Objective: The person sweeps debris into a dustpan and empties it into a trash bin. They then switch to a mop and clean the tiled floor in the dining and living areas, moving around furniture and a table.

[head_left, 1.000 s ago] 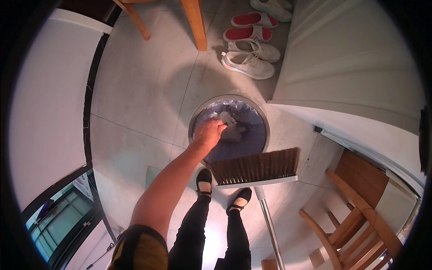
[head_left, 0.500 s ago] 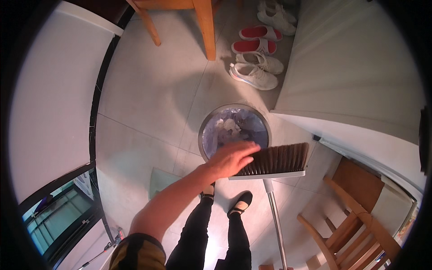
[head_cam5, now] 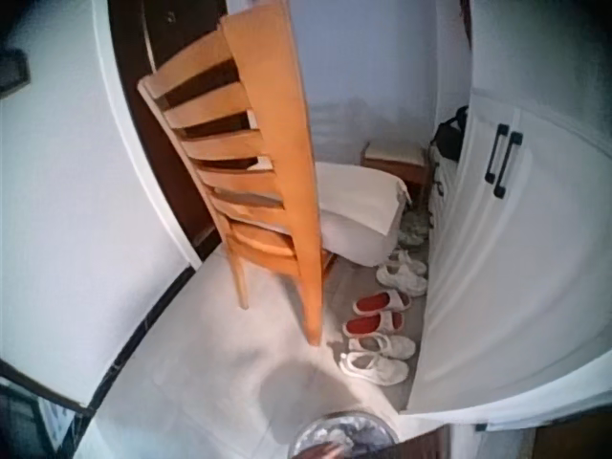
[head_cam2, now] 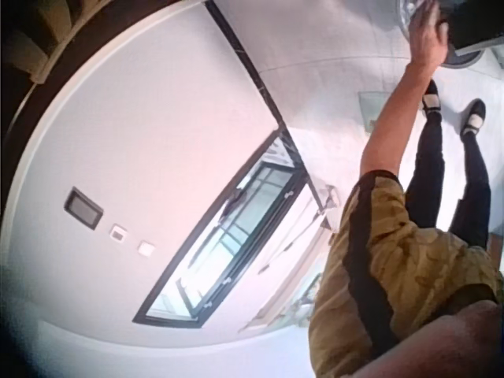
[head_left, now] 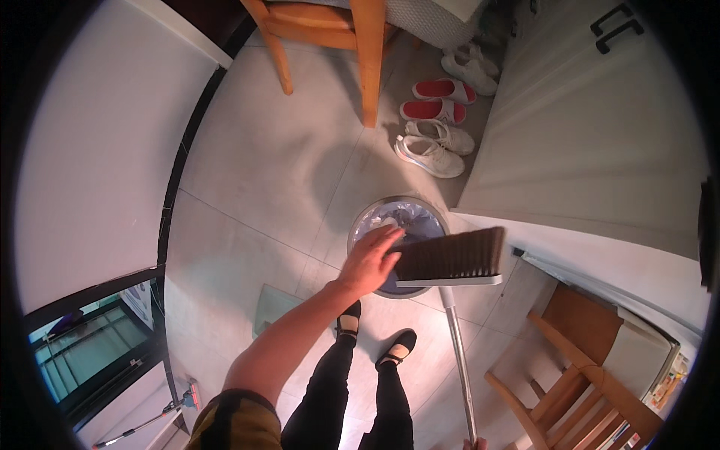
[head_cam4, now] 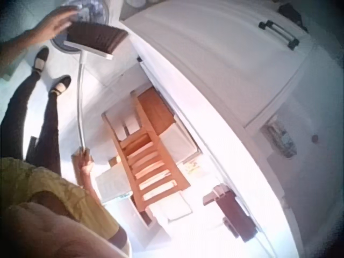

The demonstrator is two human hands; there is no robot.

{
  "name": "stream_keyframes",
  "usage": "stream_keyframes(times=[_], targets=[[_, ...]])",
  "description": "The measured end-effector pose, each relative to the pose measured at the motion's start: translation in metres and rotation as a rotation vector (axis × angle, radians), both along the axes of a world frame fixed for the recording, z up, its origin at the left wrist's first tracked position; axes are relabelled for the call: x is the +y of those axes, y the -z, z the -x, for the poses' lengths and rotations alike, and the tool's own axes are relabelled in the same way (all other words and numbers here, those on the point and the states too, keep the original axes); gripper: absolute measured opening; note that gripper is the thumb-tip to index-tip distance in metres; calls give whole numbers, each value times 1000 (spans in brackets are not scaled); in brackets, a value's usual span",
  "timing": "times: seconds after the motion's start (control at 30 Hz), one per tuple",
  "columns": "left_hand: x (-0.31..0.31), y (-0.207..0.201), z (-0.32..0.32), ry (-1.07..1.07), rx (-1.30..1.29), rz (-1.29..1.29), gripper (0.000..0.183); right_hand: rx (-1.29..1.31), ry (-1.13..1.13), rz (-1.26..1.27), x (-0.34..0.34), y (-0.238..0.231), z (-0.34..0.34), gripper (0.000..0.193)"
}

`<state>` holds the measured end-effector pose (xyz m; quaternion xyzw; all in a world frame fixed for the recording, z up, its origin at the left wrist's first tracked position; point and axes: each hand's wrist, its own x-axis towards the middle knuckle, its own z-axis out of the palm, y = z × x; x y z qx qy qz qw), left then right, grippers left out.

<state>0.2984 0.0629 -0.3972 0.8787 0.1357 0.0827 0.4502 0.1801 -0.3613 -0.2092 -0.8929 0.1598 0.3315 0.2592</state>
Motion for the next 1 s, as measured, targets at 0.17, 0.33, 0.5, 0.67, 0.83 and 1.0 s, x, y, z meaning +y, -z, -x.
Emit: stream_keyframes(times=[0.17,0.33,0.5,0.67,0.83,1.0], targets=[[-7,41,20,207,159,-90,29,-53,-428,412,5,-11,-7,17],[9,15,78,171,599,-61,32,44,-395,411,-15,-15,10,19],[11,-36,150,72,583,45,34,96,-284,83,21,-36,7,24],[10,-91,233,-24,660,31,34,120,-332,-55,9,-35,12,24],[12,-144,312,-206,731,14,32,101,-597,-289,59,-63,-45,22],[9,-196,382,-520,704,-2,32,112,-764,-195,39,-41,-38,26]])
